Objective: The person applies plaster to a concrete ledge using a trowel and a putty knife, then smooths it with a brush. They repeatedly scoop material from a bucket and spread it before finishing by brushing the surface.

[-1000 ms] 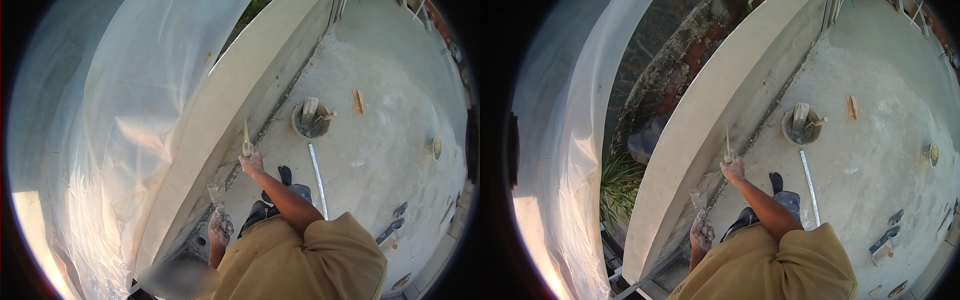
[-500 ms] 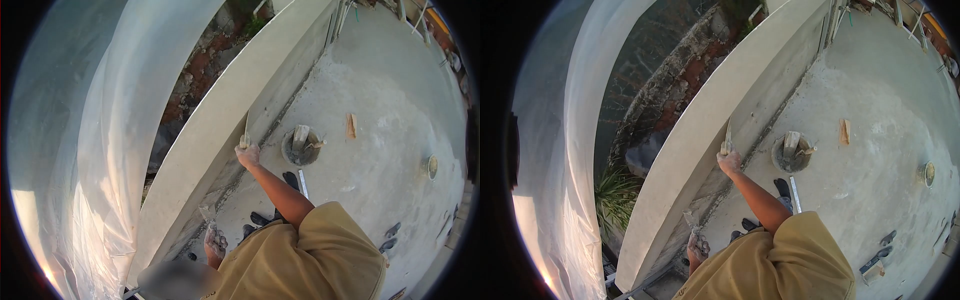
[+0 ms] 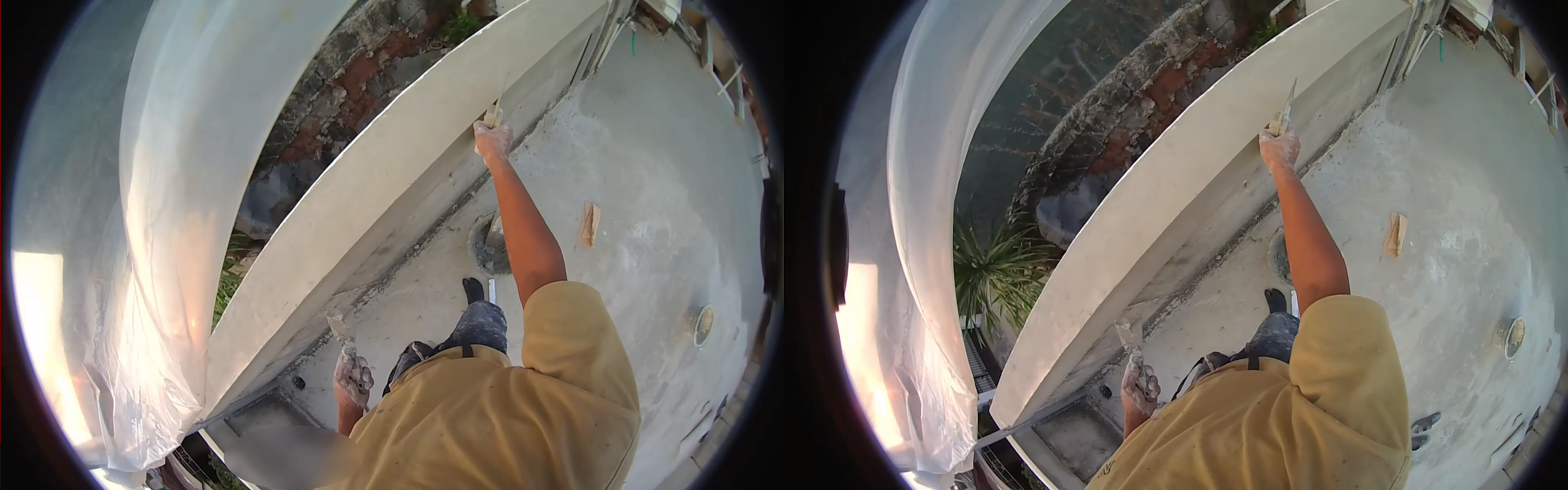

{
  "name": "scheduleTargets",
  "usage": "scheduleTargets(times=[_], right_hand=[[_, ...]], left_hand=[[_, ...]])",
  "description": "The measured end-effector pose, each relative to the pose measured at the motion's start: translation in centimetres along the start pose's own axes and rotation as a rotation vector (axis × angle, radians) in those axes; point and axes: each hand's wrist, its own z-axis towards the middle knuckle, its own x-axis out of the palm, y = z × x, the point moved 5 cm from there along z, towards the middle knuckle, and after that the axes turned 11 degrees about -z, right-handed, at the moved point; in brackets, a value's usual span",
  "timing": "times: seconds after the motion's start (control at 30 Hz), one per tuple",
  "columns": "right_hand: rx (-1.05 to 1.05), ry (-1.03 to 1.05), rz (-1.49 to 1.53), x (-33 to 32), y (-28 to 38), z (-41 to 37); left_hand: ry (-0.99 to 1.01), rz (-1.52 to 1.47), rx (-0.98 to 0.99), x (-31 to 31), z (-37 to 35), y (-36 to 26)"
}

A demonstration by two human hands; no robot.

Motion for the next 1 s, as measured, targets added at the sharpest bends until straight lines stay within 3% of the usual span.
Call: scheduleTargets(times=[0.13,0.27,0.33,0.37,0.5,0.57,0.63,0.7,0.8,0.83,0.97,1.0], right_hand=[[0.007,0.043,-0.094,4.0,-2.3,-8.0],[-0.039,0.09,-0.116,9.3,-2.8,-22.5],[-0.018,0.204,-0.026,11.9,-2.9,-30.7],[-0.005,0.244,0.045,9.3,-4.7,-35.5],[-0.012,0.35,0.091,15.5,-4.3,-55.6],[-0.013,0.528,0.14,19.1,-6.2,-65.9],[-0.059,1.028,0.047,16.5,-7.8,-72.6],[-0.16,1.131,0.087,12.1,-11.4,-74.4],[-0.002,1.337,0.004,7.0,-14.7,-69.6],[0.013,1.387,0.042,1.9,-12.6,-64.9],[0.027,1.643,0.44,-2.0,0.4,-57.7],[-0.01,1.593,0.426,-3.1,3.1,-56.8]], left_hand=[[-0.059,-0.06,0.017,-2.6,-1.9,1.1],[-0.092,-0.052,0.007,-6.3,-2.5,1.0],[-0.054,-0.02,0.02,-8.9,-3.6,0.6],[-0.009,0.013,0.115,-10.8,-7.3,4.0],[-0.007,-0.041,0.22,-20.5,-10.2,2.6],[-0.053,-0.086,0.252,-25.0,-11.8,1.5],[-0.126,-0.127,0.282,-27.9,-13.4,1.4],[-0.148,-0.198,0.336,-29.0,-14.9,1.4],[-0.162,-0.317,0.392,-31.3,-15.8,2.0],[-0.163,-0.309,0.448,-29.0,-17.9,4.7],[-0.167,-0.44,0.435,-28.4,-16.0,4.8],[-0.164,-0.467,0.441,-27.5,-15.4,5.1]])
